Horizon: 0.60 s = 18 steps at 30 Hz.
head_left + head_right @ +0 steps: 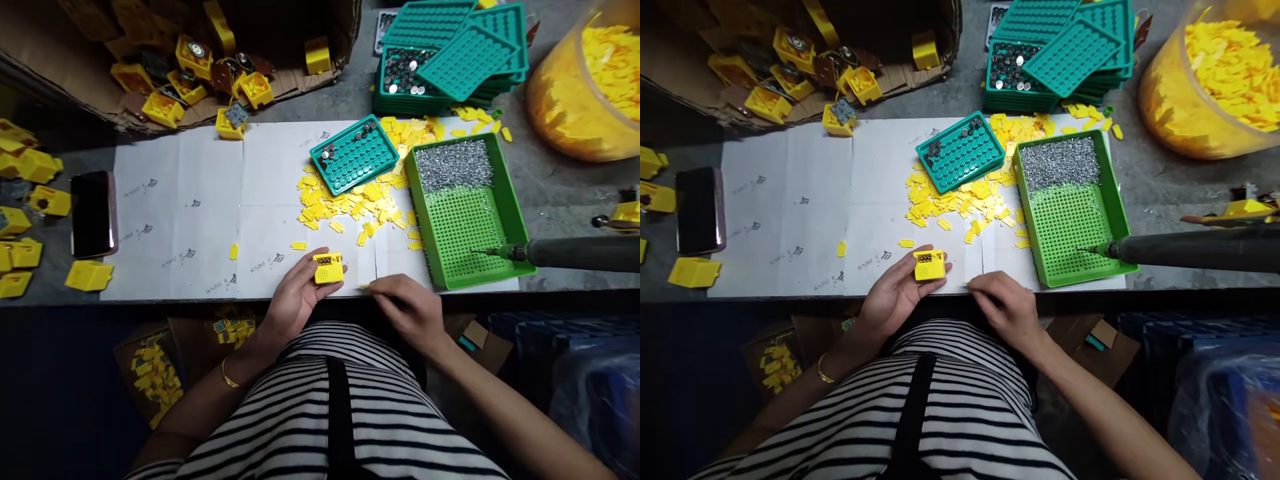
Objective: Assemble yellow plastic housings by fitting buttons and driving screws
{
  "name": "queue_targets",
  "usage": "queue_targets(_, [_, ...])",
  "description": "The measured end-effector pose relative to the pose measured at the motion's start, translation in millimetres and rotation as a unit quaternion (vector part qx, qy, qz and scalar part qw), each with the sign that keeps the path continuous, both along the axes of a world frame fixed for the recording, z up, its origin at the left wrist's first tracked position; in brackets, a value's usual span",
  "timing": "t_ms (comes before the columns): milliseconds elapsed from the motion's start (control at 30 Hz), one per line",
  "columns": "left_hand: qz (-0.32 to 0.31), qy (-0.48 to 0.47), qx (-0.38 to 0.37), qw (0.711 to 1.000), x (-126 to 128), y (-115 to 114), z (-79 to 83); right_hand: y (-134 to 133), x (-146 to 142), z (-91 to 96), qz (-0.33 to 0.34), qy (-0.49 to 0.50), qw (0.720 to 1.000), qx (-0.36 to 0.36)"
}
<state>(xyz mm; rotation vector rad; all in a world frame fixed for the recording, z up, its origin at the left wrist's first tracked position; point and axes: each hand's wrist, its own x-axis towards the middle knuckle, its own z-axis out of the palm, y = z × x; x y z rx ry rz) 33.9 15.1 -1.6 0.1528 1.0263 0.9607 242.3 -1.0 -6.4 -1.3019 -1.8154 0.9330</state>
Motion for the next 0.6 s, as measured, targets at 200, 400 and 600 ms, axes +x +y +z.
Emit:
queue_targets(200, [-0.017, 0.035, 0.078, 0.996, 15, -9, -5.1, 20, -41, 25.2, -0.141, 0.284, 0.909, -0.268])
queue_targets(400, [-0.037, 0.046, 0.106, 0.993, 19, -13, -5.9, 24, -50, 14.4, -0.092, 0.270, 0.919, -0.273])
queue_targets(600, [-0.050, 0.123, 0.117, 0.984, 17, -12, -15.3, 24, -49, 15.0, -0.020, 0.065, 0.985, -0.156])
